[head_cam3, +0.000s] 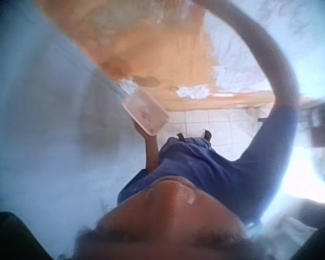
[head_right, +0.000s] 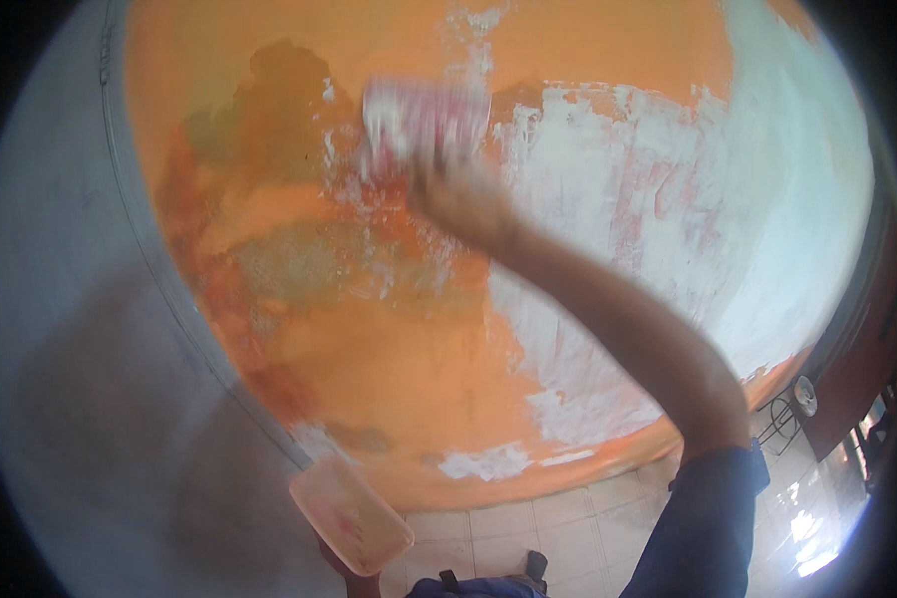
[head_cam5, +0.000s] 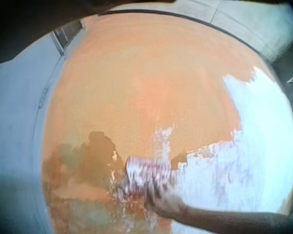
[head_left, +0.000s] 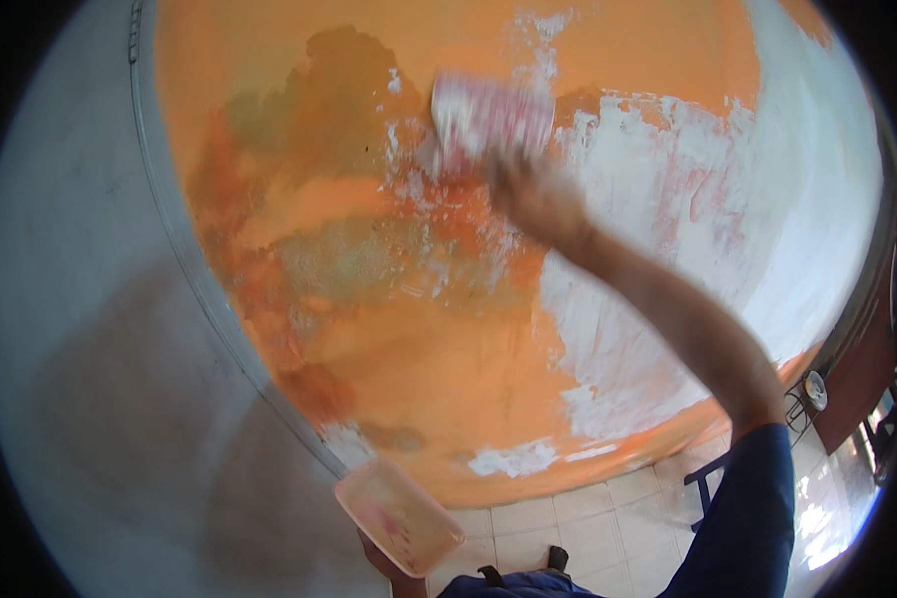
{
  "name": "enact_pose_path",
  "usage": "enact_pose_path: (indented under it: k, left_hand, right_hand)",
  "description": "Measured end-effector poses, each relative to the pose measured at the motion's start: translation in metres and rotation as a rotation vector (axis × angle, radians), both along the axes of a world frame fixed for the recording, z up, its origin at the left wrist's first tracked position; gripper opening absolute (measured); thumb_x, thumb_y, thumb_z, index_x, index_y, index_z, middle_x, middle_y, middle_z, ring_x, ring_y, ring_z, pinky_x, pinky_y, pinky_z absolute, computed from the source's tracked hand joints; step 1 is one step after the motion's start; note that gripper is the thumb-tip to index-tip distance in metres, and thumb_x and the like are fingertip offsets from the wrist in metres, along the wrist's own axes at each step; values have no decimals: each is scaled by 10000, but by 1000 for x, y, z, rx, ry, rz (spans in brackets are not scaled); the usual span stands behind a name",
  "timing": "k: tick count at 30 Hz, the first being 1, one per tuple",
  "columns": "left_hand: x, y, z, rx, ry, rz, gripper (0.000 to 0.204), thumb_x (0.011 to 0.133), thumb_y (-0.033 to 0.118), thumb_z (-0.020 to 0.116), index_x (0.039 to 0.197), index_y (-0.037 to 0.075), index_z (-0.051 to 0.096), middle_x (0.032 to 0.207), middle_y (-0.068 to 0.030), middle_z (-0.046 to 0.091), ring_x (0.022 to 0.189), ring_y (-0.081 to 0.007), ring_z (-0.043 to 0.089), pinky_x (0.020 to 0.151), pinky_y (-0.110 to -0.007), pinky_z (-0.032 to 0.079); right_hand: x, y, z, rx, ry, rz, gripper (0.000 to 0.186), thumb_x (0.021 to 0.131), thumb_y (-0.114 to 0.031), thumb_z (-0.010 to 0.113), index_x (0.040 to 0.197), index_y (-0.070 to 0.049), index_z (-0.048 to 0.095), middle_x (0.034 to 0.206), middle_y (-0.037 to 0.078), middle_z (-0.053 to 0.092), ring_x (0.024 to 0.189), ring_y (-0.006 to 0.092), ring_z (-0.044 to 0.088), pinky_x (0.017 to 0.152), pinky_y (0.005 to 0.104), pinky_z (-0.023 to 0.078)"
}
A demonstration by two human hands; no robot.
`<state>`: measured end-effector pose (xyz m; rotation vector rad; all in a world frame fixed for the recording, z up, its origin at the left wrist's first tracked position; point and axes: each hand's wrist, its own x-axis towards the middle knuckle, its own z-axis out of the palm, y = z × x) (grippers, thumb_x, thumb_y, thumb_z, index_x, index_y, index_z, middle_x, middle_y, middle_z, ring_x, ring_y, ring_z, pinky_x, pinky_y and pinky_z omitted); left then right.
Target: The person applies plaster to a wall using a putty knife and a plastic container to hold the plaster mixture.
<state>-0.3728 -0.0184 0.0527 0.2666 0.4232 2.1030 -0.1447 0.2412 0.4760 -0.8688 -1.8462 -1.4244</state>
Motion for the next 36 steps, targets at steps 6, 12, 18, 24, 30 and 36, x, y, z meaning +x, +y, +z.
enact_pose_path:
  k: [6,12,18,24,30,36]
  left_hand:
    - [11,-1,1,-50,193,37,512,957,408,361,1368,103,352,1274,-102,486,1124,-304,518,928,-476,461]
    - [21,-9,22,-3,9,-7,502,956,403,365,1358,102,360,1276,-97,493,1098,-296,538,927,-475,463]
    - [29,-15,39,13,-51,-58,480,957,405,362,1327,102,397,1264,-95,505,1089,-290,547,926,-466,464]
    - [34,-14,38,-3,-2,-57,470,961,397,349,1321,100,406,1253,-96,515,1088,-289,548,927,-465,462]
    - [34,-4,39,-21,-70,-55,472,963,390,347,1326,94,400,1253,-103,513,1089,-295,551,921,-465,469]
    - [18,4,16,3,-28,-93,533,934,441,399,1383,157,358,1330,-78,457,1168,-291,497,953,-483,452]
  right_hand:
    - [-6,-3,-152,-22,-317,155,371,718,-97,555,999,139,608,1003,283,599,873,372,585,691,418,525]
    - [-2,-36,-166,-71,-241,212,315,681,-69,568,954,77,626,945,210,608,866,308,598,727,386,524]
    - [-3,-68,-112,-561,248,326,217,693,-14,550,907,-12,588,825,151,601,821,317,620,675,385,517]
    - [7,-36,-43,-633,376,266,206,752,-89,600,931,5,565,863,207,622,782,380,617,652,434,508]
    - [-4,-10,-42,-487,347,250,392,704,-238,742,945,22,573,872,201,627,796,362,630,659,425,518]
    - [-13,-11,-28,-444,261,215,414,660,-240,769,907,32,578,847,202,627,702,346,640,603,415,528]
